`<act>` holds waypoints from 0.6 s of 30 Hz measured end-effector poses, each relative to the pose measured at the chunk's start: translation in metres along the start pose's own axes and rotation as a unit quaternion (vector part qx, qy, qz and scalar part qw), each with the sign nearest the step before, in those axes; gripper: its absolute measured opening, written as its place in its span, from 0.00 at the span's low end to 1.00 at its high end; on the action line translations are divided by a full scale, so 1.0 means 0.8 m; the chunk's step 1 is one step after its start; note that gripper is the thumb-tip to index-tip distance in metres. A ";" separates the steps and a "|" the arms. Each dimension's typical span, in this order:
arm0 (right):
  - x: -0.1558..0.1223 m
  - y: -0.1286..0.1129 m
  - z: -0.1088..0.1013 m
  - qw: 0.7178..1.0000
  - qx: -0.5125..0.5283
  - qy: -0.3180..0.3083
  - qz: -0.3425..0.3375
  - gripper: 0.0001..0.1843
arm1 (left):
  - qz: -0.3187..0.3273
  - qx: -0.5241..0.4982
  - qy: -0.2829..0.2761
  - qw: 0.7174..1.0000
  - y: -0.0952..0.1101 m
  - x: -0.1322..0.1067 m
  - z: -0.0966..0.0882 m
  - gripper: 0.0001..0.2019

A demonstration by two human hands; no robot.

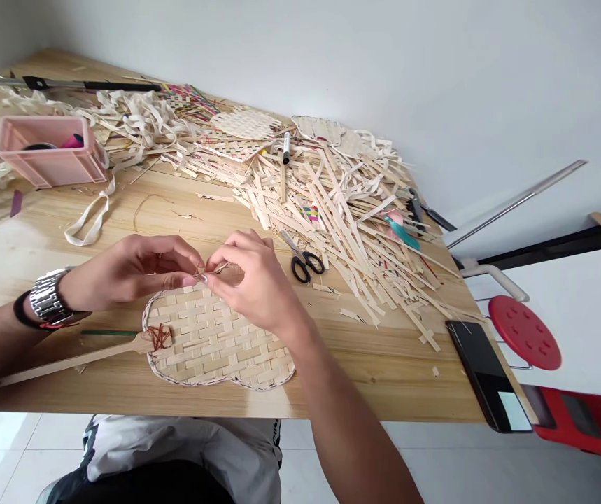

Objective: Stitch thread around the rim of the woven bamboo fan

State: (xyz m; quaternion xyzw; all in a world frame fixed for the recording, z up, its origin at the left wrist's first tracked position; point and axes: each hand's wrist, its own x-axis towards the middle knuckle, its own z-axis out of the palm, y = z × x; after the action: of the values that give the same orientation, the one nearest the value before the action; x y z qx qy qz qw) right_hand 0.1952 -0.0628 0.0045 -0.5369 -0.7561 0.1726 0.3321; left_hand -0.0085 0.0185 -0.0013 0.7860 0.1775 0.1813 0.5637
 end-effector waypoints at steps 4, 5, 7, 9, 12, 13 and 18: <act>0.000 -0.002 0.002 1.000 0.005 -0.011 0.006 0.04 | 0.011 0.021 0.022 0.999 -0.001 0.000 0.000 0.04; 0.000 -0.002 0.001 1.000 0.007 -0.010 0.005 0.04 | 0.021 0.022 0.026 0.999 -0.001 0.000 -0.001 0.04; 0.000 -0.001 0.000 1.000 0.013 -0.005 0.001 0.04 | 0.045 0.023 0.037 0.998 -0.001 0.001 -0.004 0.04; 0.000 -0.001 -0.001 1.000 0.015 -0.003 -0.002 0.03 | 0.064 0.022 0.050 0.996 0.000 0.001 -0.007 0.04; 0.000 0.002 0.000 1.000 0.003 -0.009 0.008 0.02 | 0.065 -0.009 0.076 0.995 0.004 0.000 -0.012 0.05; 0.000 0.003 0.000 1.000 -0.002 -0.014 0.014 0.02 | 0.060 -0.032 0.089 0.994 0.007 0.000 -0.014 0.05; 0.001 0.012 -0.001 0.998 -0.036 -0.027 0.053 0.02 | 0.047 -0.190 0.172 0.966 0.019 -0.002 -0.033 0.07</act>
State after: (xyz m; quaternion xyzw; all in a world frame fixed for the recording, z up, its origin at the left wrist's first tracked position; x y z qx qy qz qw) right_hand 0.2025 -0.0591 -0.0003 -0.5829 -0.7412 0.1770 0.2821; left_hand -0.0214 0.0351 0.0210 0.6293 0.1968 0.3704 0.6542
